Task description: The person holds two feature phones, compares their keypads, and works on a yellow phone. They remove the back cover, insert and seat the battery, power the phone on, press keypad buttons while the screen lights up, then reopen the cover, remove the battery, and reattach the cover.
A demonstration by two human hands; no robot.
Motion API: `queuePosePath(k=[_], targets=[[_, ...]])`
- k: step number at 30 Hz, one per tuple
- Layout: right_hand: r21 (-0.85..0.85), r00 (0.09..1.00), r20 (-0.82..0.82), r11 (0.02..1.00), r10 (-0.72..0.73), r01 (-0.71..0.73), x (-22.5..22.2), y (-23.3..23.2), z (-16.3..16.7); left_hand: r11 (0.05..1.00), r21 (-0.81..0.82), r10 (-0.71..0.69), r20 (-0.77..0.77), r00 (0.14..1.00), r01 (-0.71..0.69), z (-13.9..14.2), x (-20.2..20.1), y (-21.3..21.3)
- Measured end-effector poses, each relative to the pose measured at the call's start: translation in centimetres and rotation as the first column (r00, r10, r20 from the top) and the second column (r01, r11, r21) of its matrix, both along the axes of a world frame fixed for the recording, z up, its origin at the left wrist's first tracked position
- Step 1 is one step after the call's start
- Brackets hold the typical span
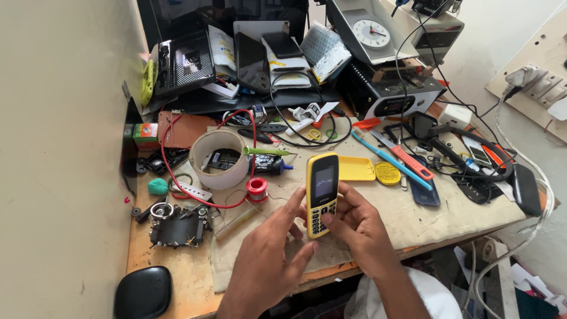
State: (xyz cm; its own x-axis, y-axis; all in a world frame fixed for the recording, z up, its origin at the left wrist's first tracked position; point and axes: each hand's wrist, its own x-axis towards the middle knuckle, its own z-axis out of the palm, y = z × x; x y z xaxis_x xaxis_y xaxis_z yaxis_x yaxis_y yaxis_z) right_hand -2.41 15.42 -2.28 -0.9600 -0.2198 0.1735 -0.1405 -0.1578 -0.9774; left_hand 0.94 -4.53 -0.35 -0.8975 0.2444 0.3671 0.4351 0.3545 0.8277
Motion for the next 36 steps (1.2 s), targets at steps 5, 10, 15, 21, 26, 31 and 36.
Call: queuePosePath(k=[5,10,15,21,26,31,36], targets=[[-0.043,0.988,-0.057,0.988,0.147,-0.149,0.3,0.9,-0.5,0.997,-0.033,-0.073,-0.096,0.993,0.070,0.7,0.3,0.0],[0.025,0.954,-0.147,0.965,0.263,-0.262,0.9,1.3,-0.2,0.991,-0.070,-0.132,-0.275,0.952,0.117,0.8,0.7,-0.2],[0.004,0.935,-0.111,0.941,0.338,-0.340,2.0,1.1,1.0,0.989,-0.148,-0.068,-0.485,0.872,-0.005,0.2,0.6,0.8],[-0.223,0.878,0.022,0.858,0.478,-0.462,2.0,0.8,1.0,0.961,-0.265,-0.055,-0.476,0.878,-0.084,-0.4,0.9,0.9],[-0.240,0.929,0.087,0.912,0.360,-0.332,1.4,1.1,0.0,0.975,-0.219,-0.090,-0.509,0.856,-0.028,-0.5,0.7,0.9],[-0.278,0.955,0.138,0.936,0.262,-0.217,1.2,1.4,-0.4,0.976,-0.218,-0.100,-0.517,0.850,-0.018,-0.7,0.8,0.8],[-0.332,0.954,0.174,0.926,0.246,-0.178,1.3,1.4,-0.5,0.980,-0.199,-0.097,-0.462,0.882,0.003,-0.7,1.0,0.7]])
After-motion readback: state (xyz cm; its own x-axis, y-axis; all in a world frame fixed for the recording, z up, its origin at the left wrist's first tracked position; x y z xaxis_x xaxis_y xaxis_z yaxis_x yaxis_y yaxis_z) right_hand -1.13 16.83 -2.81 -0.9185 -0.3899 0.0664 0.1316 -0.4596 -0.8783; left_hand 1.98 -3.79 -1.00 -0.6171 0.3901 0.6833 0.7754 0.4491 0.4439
